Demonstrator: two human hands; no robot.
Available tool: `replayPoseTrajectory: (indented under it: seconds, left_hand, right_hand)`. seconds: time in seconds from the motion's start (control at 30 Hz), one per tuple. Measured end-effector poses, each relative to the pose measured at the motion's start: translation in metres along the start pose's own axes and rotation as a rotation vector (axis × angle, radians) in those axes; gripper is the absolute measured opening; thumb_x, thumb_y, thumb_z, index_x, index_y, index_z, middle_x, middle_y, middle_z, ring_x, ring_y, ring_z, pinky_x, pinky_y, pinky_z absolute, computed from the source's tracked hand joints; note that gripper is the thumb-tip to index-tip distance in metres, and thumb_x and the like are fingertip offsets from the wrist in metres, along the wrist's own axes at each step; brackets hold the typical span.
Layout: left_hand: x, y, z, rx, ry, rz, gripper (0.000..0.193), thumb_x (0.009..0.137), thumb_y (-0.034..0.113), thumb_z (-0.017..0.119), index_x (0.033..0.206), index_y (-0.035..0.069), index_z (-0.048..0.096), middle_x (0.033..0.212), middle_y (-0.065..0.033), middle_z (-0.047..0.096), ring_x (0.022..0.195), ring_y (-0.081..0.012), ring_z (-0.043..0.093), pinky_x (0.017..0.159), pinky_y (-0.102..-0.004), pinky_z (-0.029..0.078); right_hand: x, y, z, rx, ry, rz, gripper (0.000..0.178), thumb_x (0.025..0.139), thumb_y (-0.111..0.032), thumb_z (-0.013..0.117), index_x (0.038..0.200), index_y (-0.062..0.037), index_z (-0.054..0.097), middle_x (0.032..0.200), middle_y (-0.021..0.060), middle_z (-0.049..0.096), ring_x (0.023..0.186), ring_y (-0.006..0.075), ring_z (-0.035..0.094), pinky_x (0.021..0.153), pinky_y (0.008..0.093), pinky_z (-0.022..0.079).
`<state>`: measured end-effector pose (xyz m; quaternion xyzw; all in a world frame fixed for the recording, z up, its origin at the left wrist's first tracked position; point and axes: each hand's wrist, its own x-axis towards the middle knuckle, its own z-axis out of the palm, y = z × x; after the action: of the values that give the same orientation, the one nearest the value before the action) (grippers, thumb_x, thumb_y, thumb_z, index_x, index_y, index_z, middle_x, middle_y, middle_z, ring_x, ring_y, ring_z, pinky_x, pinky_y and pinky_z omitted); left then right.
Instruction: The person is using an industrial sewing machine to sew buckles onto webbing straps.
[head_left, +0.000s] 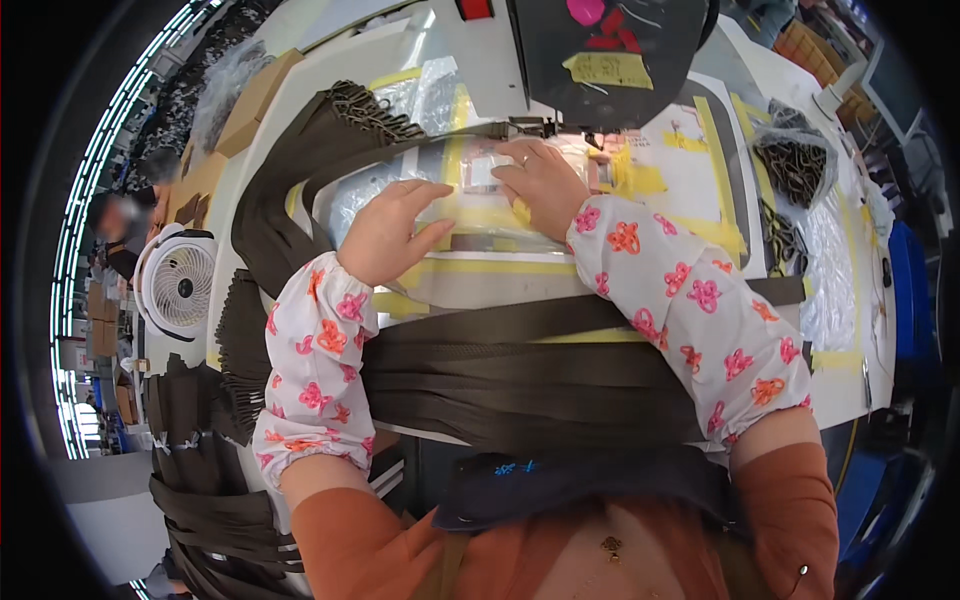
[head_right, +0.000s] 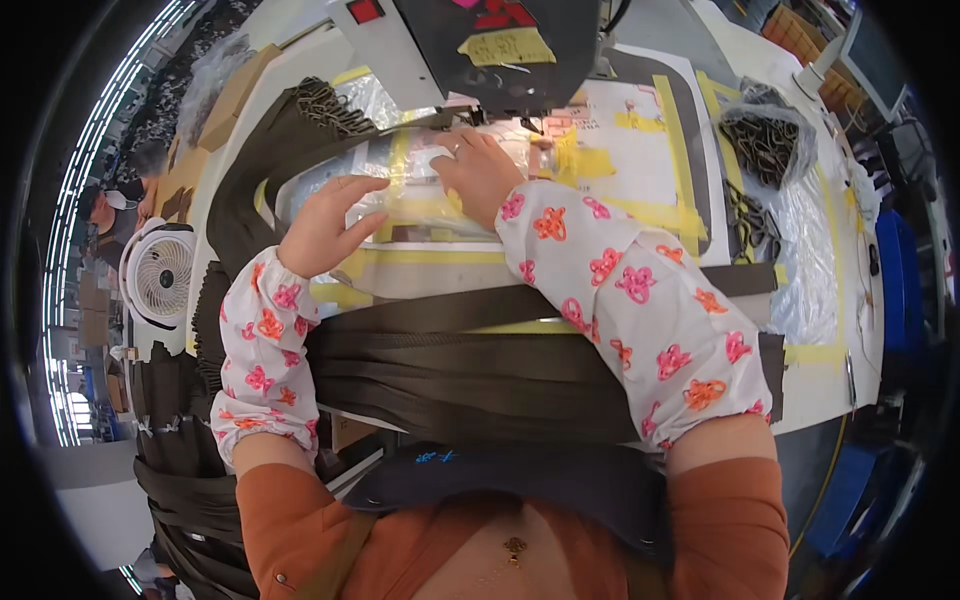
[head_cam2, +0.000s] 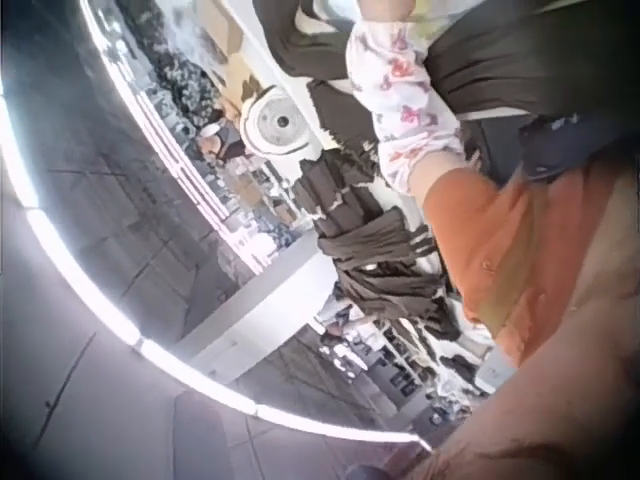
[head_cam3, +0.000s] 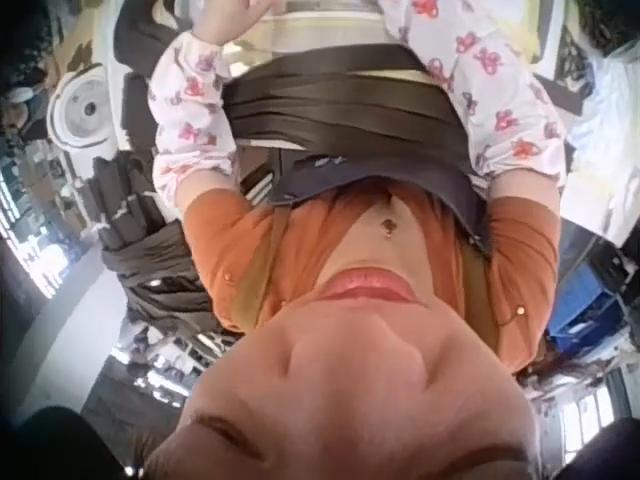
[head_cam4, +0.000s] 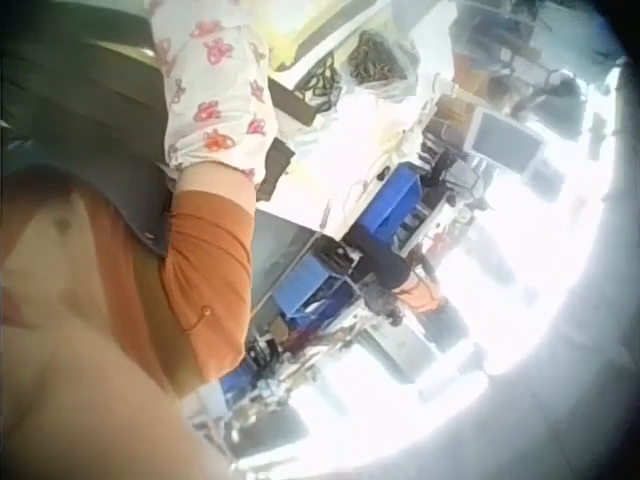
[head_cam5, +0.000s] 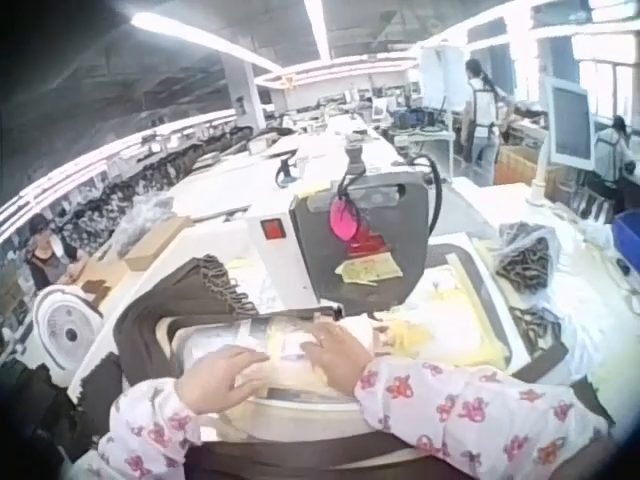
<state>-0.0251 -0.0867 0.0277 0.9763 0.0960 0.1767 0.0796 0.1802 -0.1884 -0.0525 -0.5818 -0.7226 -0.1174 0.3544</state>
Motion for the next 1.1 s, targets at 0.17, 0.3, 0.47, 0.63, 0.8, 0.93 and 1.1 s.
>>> replayPoseTrajectory:
  seconds: [0.17, 0.3, 0.47, 0.63, 0.8, 0.93, 1.1]
  left_hand:
    - [-0.022, 0.078, 0.008, -0.327, -0.39, 0.004, 0.018, 0.075, 0.02, 0.062, 0.087, 0.006, 0.06, 0.079, -0.011, 0.06, 0.074, -0.0292, 0.058, 0.064, -0.0376, 0.046]
    - [-0.024, 0.086, 0.017, -0.477, -0.461, -0.159, 0.018, 0.074, 0.018, 0.065, 0.081, 0.003, 0.058, 0.07, -0.0127, 0.057, 0.065, -0.0298, 0.056, 0.059, -0.0355, 0.045]
    - [-0.024, 0.101, 0.015, -0.457, -0.612, -0.167, 0.017, 0.075, 0.014, 0.064, 0.084, 0.002, 0.058, 0.073, -0.0136, 0.058, 0.068, -0.0289, 0.057, 0.06, -0.0335, 0.045]
    - [-0.038, 0.11, 0.001, -0.482, -0.358, 0.043, 0.019, 0.077, 0.008, 0.06, 0.095, 0.003, 0.061, 0.082, -0.0135, 0.06, 0.073, -0.0312, 0.058, 0.065, -0.0357, 0.047]
    - [-0.055, 0.123, 0.014, -0.187, -0.063, 0.085, 0.018, 0.07, 0.005, 0.064, 0.089, 0.004, 0.062, 0.081, -0.0075, 0.059, 0.071, -0.0251, 0.056, 0.061, -0.0348, 0.046]
    - [-0.059, 0.14, 0.035, -0.143, 0.078, 0.02, 0.017, 0.073, 0.014, 0.064, 0.088, 0.009, 0.059, 0.078, -0.0015, 0.058, 0.074, -0.0187, 0.056, 0.065, -0.031, 0.044]
    - [-0.055, 0.129, 0.034, -0.167, -0.04, -0.045, 0.013, 0.076, 0.017, 0.059, 0.086, 0.009, 0.061, 0.069, -0.0056, 0.059, 0.067, -0.0245, 0.058, 0.059, -0.0364, 0.046]
  right_hand:
    - [-0.033, -0.05, -0.093, 0.224, -0.362, 0.084, 0.028, 0.071, -0.019, 0.067, 0.093, -0.005, 0.057, 0.098, 0.0106, 0.056, 0.089, 0.0289, 0.054, 0.073, 0.0376, 0.044]
    - [-0.082, -0.059, -0.117, 0.174, -0.543, 0.128, 0.037, 0.064, -0.026, 0.072, 0.09, -0.0058, 0.054, 0.085, 0.0097, 0.055, 0.08, 0.0302, 0.055, 0.067, 0.0384, 0.044]
    - [-0.1, -0.056, -0.129, 0.233, -0.534, 0.264, 0.034, 0.064, -0.022, 0.072, 0.083, -0.0065, 0.049, 0.081, 0.0102, 0.055, 0.077, 0.0314, 0.054, 0.064, 0.0402, 0.042]
    - [-0.1, -0.063, -0.15, 0.387, -0.699, 0.349, 0.023, 0.073, -0.018, 0.066, 0.08, -0.0068, 0.048, 0.068, 0.0102, 0.055, 0.067, 0.0319, 0.055, 0.058, 0.0404, 0.041]
    - [-0.097, -0.054, -0.164, 0.509, -0.72, 0.369, 0.021, 0.073, -0.012, 0.066, 0.075, -0.0034, 0.047, 0.061, 0.0089, 0.05, 0.054, 0.0252, 0.046, 0.052, 0.0334, 0.038]
    - [-0.085, -0.06, -0.162, 0.513, -0.808, 0.459, 0.026, 0.073, -0.011, 0.067, 0.072, -0.0032, 0.042, 0.057, 0.0067, 0.042, 0.052, 0.0199, 0.038, 0.05, 0.0297, 0.034]
    - [-0.075, -0.06, -0.163, 0.573, -0.885, 0.694, 0.032, 0.071, -0.016, 0.07, 0.07, -0.0041, 0.041, 0.055, 0.0053, 0.039, 0.05, 0.0159, 0.035, 0.048, 0.0296, 0.032]
